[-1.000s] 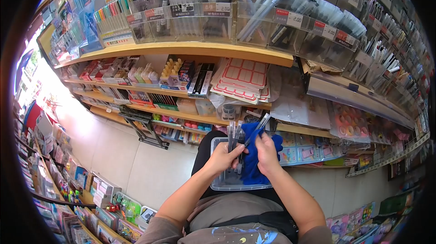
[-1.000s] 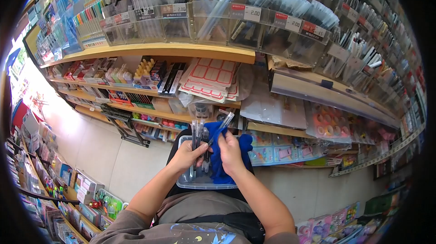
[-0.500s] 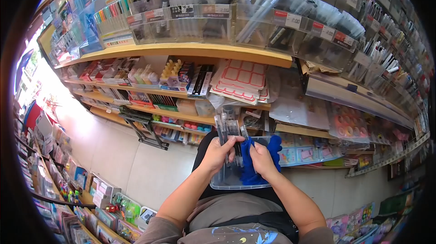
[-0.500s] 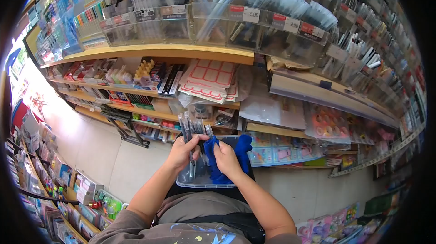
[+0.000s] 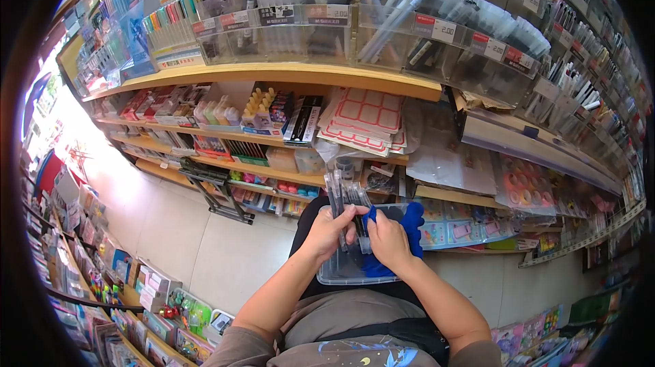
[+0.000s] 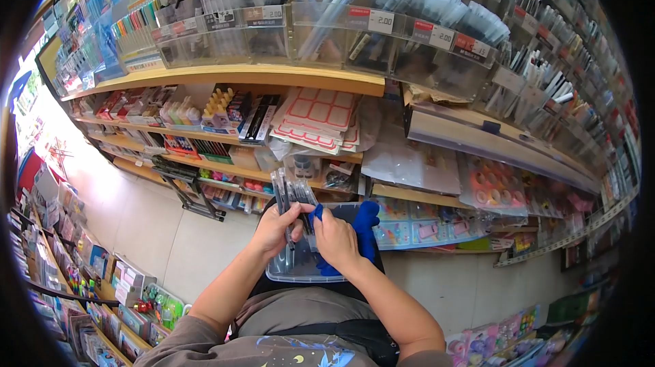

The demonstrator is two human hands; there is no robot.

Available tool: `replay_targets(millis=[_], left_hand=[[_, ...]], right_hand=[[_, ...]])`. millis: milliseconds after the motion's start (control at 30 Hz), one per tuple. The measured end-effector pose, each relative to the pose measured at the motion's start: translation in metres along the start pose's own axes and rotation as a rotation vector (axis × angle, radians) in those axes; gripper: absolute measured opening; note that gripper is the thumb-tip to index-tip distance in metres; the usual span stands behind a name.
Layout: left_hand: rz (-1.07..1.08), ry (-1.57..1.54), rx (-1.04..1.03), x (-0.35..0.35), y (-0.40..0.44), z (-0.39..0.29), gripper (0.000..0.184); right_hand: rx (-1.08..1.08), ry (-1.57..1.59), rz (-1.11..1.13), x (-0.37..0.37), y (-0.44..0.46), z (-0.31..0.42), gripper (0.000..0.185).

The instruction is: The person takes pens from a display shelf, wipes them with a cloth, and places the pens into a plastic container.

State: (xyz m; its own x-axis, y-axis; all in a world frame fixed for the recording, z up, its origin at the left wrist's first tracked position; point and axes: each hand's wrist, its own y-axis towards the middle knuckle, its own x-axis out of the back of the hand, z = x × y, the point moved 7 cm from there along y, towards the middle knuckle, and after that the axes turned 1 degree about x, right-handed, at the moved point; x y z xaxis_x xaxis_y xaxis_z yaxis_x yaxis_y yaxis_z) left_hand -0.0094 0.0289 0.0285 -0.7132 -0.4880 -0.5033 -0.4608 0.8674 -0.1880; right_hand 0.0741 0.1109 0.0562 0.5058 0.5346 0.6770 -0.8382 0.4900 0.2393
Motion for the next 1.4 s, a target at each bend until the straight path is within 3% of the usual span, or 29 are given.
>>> replay_targets(millis=[367, 467, 700, 800, 833, 867, 933, 1067, 1167, 1300, 1400], left_hand=[[0.089, -0.101, 0.067, -0.005, -0.002, -0.004, 0.036], [0.016, -0.135, 0.060, -0.001, -0.004, -0.003, 0.039], [-0.082, -0.295, -0.075, 0.007, 0.002, -0.010, 0.039], [-0.077, -0.195, -0.046, 0.006, 0.001, -0.008, 0.036], [-0.066, -0.137, -0.021, 0.005, 0.001, -0.006, 0.035], [-0.051, -0.019, -0.005, 0.004, 0.002, -0.004, 0.034], [-0.019, 0.222, 0.028, 0.001, 0.004, 0.005, 0.032], [-0.005, 0.406, 0.109, -0.016, -0.004, 0.009, 0.026], [0.044, 0.494, 0.110, -0.015, -0.002, 0.018, 0.024], [0.034, 0.502, 0.143, -0.012, -0.006, 0.021, 0.023], [0.058, 0.483, 0.115, -0.012, -0.003, 0.022, 0.031]], right_hand=[[-0.106, 0.068, 0.180, -0.008, 0.003, -0.006, 0.025], [-0.082, -0.021, 0.231, -0.012, -0.006, -0.007, 0.027], [0.020, -0.138, 0.592, 0.000, -0.041, -0.005, 0.034], [-0.038, 0.121, 0.682, 0.013, -0.039, 0.003, 0.027], [-0.084, 0.409, 0.563, 0.019, -0.036, 0.002, 0.018], [-0.109, 0.466, 0.394, 0.030, -0.028, 0.001, 0.016], [-0.252, 0.854, 0.117, 0.031, -0.012, -0.014, 0.020], [-0.070, 0.636, -0.072, 0.031, 0.028, -0.004, 0.023], [-0.002, 0.447, -0.072, 0.024, 0.032, 0.017, 0.019], [-0.156, 0.543, -0.264, 0.024, 0.034, -0.018, 0.021], [-0.312, 0.927, -0.428, 0.034, 0.030, -0.043, 0.024]])
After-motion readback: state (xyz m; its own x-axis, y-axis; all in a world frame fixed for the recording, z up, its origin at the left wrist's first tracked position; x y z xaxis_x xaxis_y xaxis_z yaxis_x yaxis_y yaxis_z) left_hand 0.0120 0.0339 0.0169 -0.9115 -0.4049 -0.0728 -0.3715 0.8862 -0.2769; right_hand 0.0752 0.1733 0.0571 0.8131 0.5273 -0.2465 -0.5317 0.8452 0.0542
